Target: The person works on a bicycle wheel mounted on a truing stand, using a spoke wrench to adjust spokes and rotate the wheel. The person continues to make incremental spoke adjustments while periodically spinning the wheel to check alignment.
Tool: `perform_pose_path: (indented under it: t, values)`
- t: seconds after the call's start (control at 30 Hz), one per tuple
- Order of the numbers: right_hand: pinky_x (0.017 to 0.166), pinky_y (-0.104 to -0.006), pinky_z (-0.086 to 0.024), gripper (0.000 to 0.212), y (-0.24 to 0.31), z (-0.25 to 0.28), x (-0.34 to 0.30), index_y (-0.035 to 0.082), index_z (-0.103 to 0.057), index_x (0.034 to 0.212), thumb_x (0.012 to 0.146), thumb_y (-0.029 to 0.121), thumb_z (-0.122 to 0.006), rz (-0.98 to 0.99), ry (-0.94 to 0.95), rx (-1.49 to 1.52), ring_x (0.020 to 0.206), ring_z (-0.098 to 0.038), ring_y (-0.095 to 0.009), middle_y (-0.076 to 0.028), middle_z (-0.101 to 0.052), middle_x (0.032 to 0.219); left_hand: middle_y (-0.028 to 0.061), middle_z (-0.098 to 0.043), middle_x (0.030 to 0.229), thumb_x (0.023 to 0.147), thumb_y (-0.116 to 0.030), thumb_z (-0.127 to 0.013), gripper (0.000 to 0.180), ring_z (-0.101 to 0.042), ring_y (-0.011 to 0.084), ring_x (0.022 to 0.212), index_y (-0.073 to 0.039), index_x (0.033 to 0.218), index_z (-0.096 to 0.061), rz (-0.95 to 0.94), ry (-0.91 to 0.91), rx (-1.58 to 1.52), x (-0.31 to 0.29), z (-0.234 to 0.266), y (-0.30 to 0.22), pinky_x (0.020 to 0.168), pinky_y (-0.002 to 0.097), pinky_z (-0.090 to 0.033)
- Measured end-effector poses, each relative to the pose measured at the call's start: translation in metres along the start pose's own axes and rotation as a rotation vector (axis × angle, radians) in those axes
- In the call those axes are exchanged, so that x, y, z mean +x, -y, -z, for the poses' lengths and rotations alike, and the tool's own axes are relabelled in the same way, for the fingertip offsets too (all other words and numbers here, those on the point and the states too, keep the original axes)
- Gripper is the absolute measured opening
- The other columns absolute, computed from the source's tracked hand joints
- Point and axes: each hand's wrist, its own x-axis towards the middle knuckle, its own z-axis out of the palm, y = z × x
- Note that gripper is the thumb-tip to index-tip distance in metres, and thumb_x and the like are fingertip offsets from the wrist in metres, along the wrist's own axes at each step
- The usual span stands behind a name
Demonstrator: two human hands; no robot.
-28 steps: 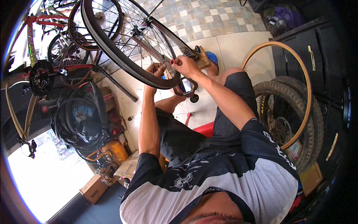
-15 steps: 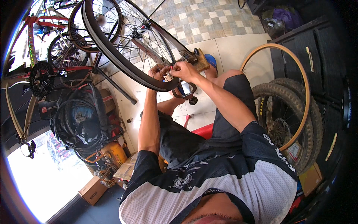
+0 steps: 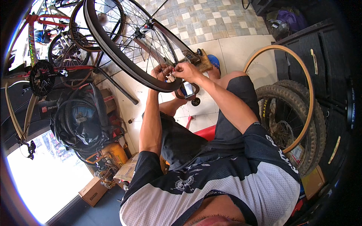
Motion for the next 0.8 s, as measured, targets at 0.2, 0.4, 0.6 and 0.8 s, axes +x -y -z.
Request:
perform_pose_path:
  t: [0.2, 0.4, 0.6, 0.8]
  values:
    - [0.068, -0.0406, -0.053, 0.042, 0.008, -0.002, -0.003, -0.002, -0.070, 0.092, 0.083, 0.038, -0.073, -0.015, 0.003, -0.058, 0.074, -0.071, -0.031, -0.020, -0.072, 0.081, -0.0018, -0.065, 0.074, 0.093, -0.031, -0.076, 0.027, -0.056, 0.0078, 0.066, -0.004, 0.092, -0.071, 0.094, 0.008, -0.044, -0.003, 0.002, 0.006, 0.055, 0.0254, -0.042]
    - [0.073, -0.0382, -0.054, 0.033, 0.017, 0.002, -0.008, -0.001, -0.069, 0.097, 0.087, 0.031, -0.071, -0.032, 0.021, -0.070, 0.081, -0.071, -0.029, -0.017, -0.073, 0.087, -0.0012, -0.066, 0.075, 0.095, -0.040, -0.071, 0.037, -0.057, 0.0076, 0.064, -0.004, 0.091, -0.072, 0.109, 0.021, -0.006, -0.005, -0.003, 0.002, 0.055, 0.0254, -0.045]
    - [0.073, -0.0423, -0.053, 0.033, 0.032, -0.001, -0.011, 0.004, -0.068, 0.096, 0.085, 0.034, -0.072, -0.022, 0.048, -0.189, 0.082, -0.070, -0.033, -0.015, -0.072, 0.086, 0.0005, -0.070, 0.084, 0.098, -0.043, -0.065, 0.041, -0.061, 0.0094, 0.070, -0.003, 0.100, -0.071, 0.286, 0.097, 0.029, -0.003, 0.016, 0.007, 0.060, 0.0248, -0.046]
    - [0.074, -0.0424, -0.055, 0.036, 0.027, -0.005, -0.013, 0.001, -0.064, 0.101, 0.084, 0.031, -0.070, -0.030, -0.014, -0.182, 0.083, -0.071, -0.034, -0.018, -0.073, 0.086, 0.0006, -0.070, 0.089, 0.101, -0.037, -0.063, 0.037, -0.062, 0.0102, 0.078, -0.002, 0.107, -0.071, 0.323, 0.275, -0.087, -0.005, 0.020, 0.003, 0.068, 0.0266, -0.050]
